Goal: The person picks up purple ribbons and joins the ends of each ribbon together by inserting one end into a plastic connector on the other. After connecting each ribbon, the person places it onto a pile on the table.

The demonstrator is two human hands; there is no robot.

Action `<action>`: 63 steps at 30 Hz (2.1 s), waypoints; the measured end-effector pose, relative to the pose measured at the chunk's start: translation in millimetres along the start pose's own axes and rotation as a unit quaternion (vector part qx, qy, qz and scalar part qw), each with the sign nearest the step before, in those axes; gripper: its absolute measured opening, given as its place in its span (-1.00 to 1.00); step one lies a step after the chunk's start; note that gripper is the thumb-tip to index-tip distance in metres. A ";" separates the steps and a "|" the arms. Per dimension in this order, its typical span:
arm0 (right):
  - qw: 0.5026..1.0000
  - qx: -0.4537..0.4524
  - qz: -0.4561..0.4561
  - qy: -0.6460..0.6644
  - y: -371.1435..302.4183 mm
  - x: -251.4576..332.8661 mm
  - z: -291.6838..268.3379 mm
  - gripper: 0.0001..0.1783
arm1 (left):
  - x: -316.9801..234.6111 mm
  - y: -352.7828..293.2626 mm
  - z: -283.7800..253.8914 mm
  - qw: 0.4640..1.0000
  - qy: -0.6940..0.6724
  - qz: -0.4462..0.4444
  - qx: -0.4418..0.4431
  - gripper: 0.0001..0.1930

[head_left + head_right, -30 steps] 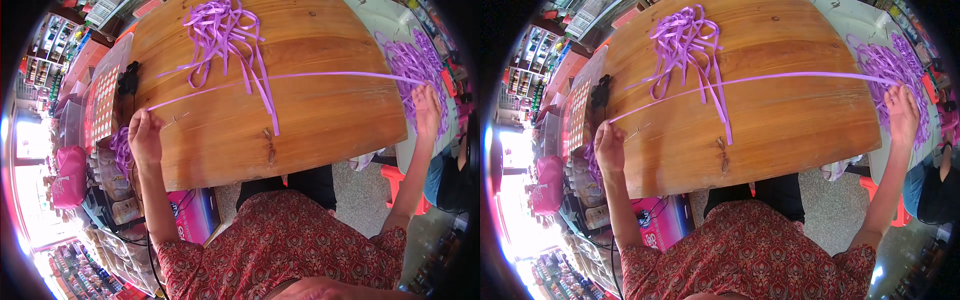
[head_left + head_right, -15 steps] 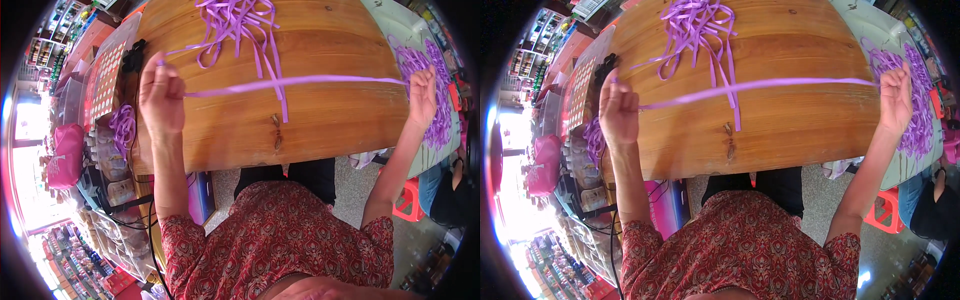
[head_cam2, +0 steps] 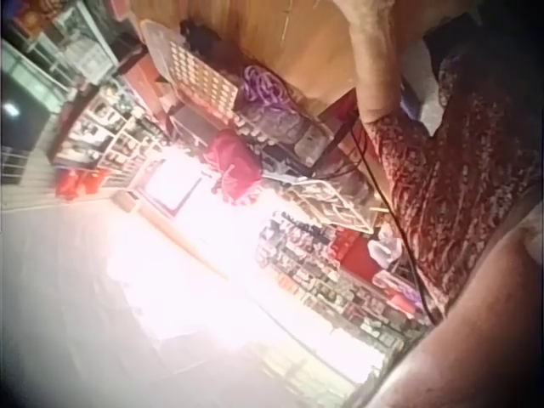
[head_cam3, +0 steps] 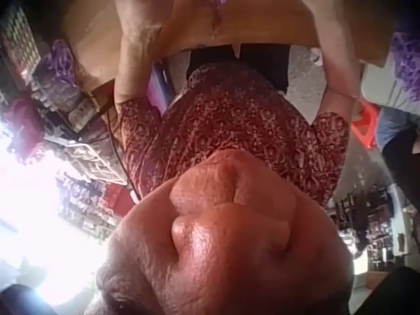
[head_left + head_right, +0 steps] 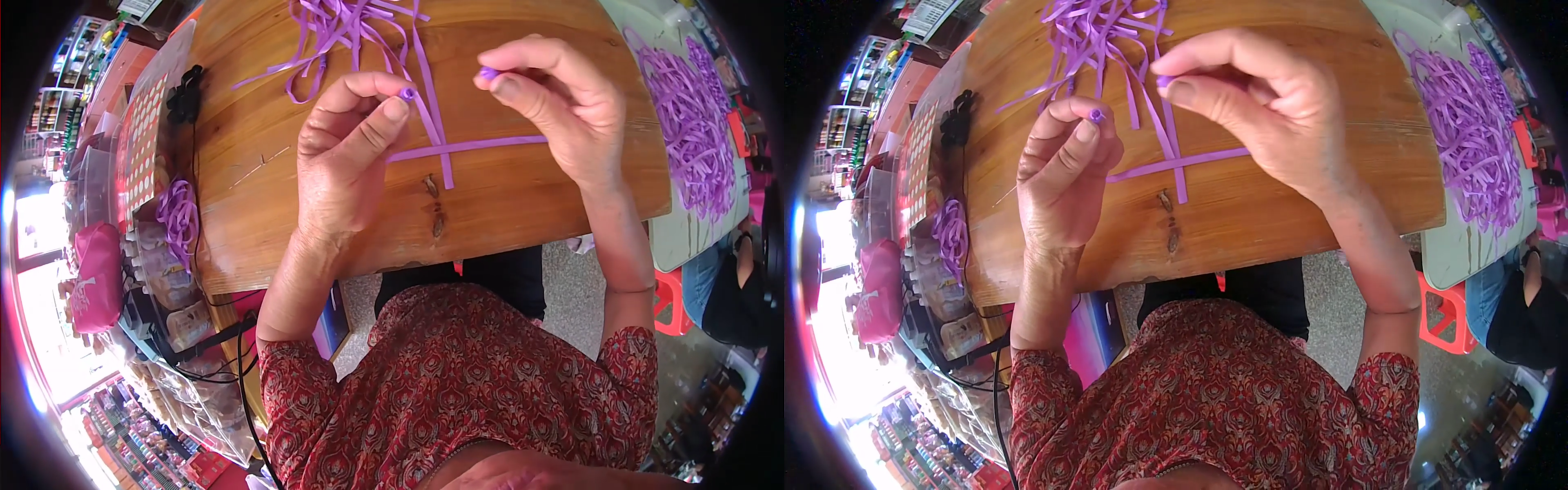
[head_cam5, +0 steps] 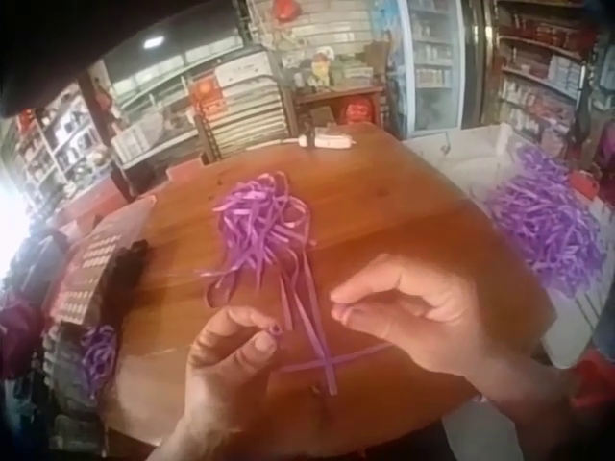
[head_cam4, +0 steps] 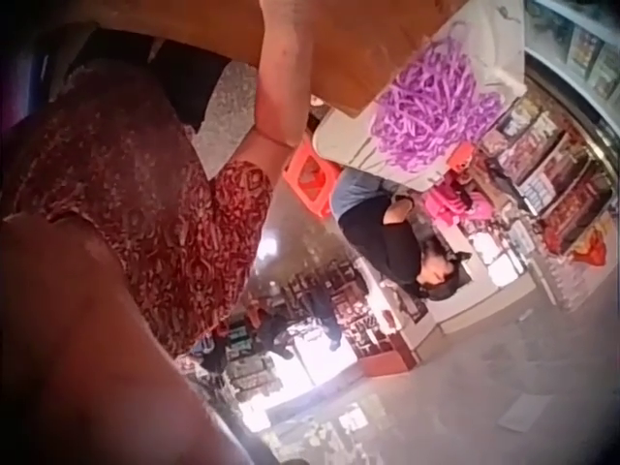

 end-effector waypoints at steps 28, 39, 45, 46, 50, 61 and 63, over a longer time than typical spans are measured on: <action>0.999 0.031 0.023 0.031 -5.9 -29.1 22.7 -0.74 | 12.1 -1.8 3.5 0.973 0.184 0.138 -0.038 -0.78; 0.969 -0.003 0.138 0.206 -16.1 -63.2 7.9 -0.78 | 11.9 -2.2 3.5 0.970 0.212 0.116 -0.004 -0.84; 0.984 -0.010 0.114 0.140 -17.2 -53.4 9.9 -0.77 | 11.8 -3.1 4.3 0.955 0.260 0.138 -0.045 -0.85; 0.990 -0.016 0.090 0.106 -16.4 -48.7 9.9 -0.76 | 12.7 -2.8 3.9 0.955 0.260 0.138 -0.046 -0.85; 0.998 0.003 0.063 0.020 -12.3 -34.9 13.8 -0.73 | 9.0 -3.2 4.9 0.936 0.294 0.184 -0.053 -0.87; 0.990 0.045 -0.008 -0.133 -6.3 -21.2 18.5 -0.79 | 6.6 -5.3 5.8 0.905 0.358 0.226 -0.045 -0.87; 0.988 0.049 -0.011 -0.148 -6.1 -18.5 18.7 -0.78 | 5.9 -5.8 7.1 0.911 0.361 0.192 -0.048 -0.89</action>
Point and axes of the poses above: each hand's wrist, its own y-axis towards the middle knuckle, its own z-axis out of the palm, x = y × z, the point moved 6 cm from there along y, towards the middle knuckle, and after that the axes turned 4 degrees about x, right-handed, at the moved point
